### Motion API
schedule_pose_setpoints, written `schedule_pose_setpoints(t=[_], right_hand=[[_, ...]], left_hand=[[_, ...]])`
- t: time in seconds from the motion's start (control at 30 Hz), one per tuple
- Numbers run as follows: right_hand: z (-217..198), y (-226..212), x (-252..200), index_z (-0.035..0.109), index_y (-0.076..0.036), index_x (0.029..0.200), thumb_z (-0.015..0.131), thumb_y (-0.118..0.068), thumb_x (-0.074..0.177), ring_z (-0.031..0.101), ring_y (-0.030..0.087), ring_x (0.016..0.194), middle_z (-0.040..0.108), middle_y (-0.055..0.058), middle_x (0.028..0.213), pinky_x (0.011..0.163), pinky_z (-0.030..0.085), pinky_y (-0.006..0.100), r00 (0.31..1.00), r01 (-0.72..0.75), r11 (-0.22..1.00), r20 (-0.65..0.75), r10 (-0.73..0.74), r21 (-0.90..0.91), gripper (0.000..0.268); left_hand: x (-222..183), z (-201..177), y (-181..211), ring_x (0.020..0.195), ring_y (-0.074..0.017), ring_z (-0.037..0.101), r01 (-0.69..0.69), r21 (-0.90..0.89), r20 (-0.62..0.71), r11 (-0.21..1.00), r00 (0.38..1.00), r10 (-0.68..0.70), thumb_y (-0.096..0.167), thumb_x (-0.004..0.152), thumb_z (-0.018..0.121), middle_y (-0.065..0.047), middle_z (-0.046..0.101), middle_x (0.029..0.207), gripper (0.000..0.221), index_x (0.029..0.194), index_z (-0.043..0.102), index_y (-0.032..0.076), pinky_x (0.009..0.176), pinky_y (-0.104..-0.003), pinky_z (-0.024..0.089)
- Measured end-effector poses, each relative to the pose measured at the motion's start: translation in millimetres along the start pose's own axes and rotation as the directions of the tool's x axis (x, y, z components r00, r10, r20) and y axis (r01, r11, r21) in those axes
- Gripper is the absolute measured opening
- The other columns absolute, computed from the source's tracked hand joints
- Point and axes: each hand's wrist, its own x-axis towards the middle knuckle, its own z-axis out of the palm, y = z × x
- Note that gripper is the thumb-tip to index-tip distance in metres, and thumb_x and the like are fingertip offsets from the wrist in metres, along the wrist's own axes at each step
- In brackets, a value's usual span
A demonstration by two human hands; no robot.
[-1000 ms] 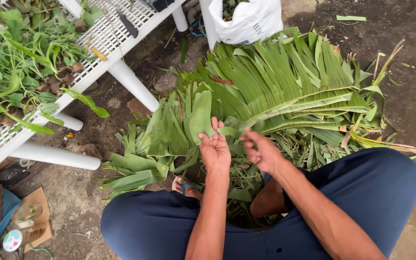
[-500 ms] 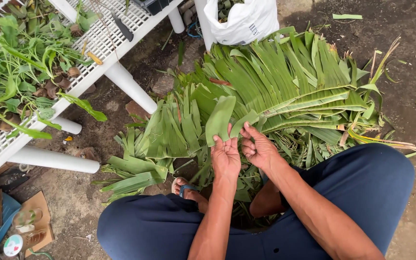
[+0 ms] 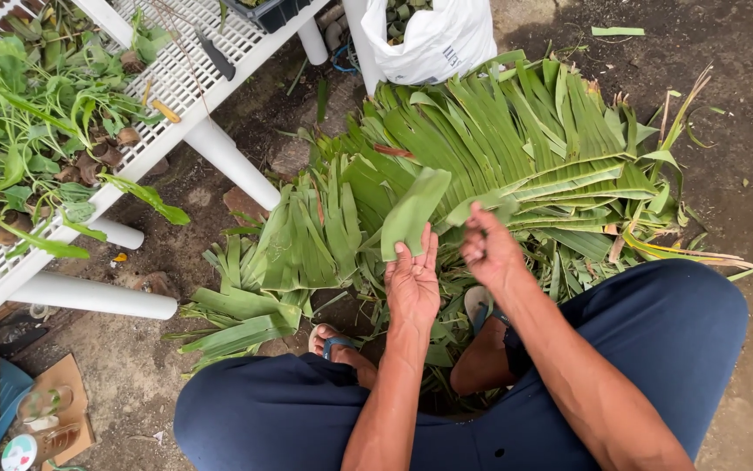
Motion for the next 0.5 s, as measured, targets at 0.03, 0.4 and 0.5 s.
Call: schedule_pose_setpoints(t=[0.03,0.4,0.5], right_hand=[[-9.4,-8.0,10.5,0.062,-0.011,0.086,0.076,-0.027,0.095,0.032,0.000,0.043,0.054,-0.006,0.066,0.035,0.028,0.014,0.999,0.054,0.998,-0.005,-0.054,0.028,0.023],[-13.4,0.0,22.2,0.056,-0.013,0.098,0.056,-0.014,0.088,0.042,0.006,0.051,0.049,-0.007,0.073,0.043,0.038,0.020,0.985,0.060,0.998,0.162,-0.065,0.031,0.011],[-8.6,0.0,14.1,0.053,-0.015,0.097,0.054,-0.020,0.096,0.043,0.008,0.054,0.043,-0.008,0.070,0.045,0.042,0.023,0.976,0.031,0.999,0.217,-0.025,-0.023,0.005]], left_hand=[[-4.2,5.9,3.5,0.132,-0.0392,0.054,-0.008,0.016,-0.004,1.000,1.000,0.009,0.012,0.100,0.060,-0.026,0.060,0.136,0.034,0.133,0.063,0.006,0.118,-0.053,0.042],[2.1,-9.8,0.1,0.138,-0.0332,0.052,0.054,0.107,-0.093,0.993,0.995,-0.045,0.024,0.099,0.066,-0.019,0.060,0.142,0.040,0.137,0.059,0.015,0.120,-0.050,0.040],[-2.0,-3.2,0.8,0.142,-0.0294,0.048,0.080,0.147,-0.116,0.986,0.991,-0.063,0.029,0.099,0.068,-0.015,0.058,0.146,0.043,0.138,0.057,0.018,0.121,-0.049,0.034]])
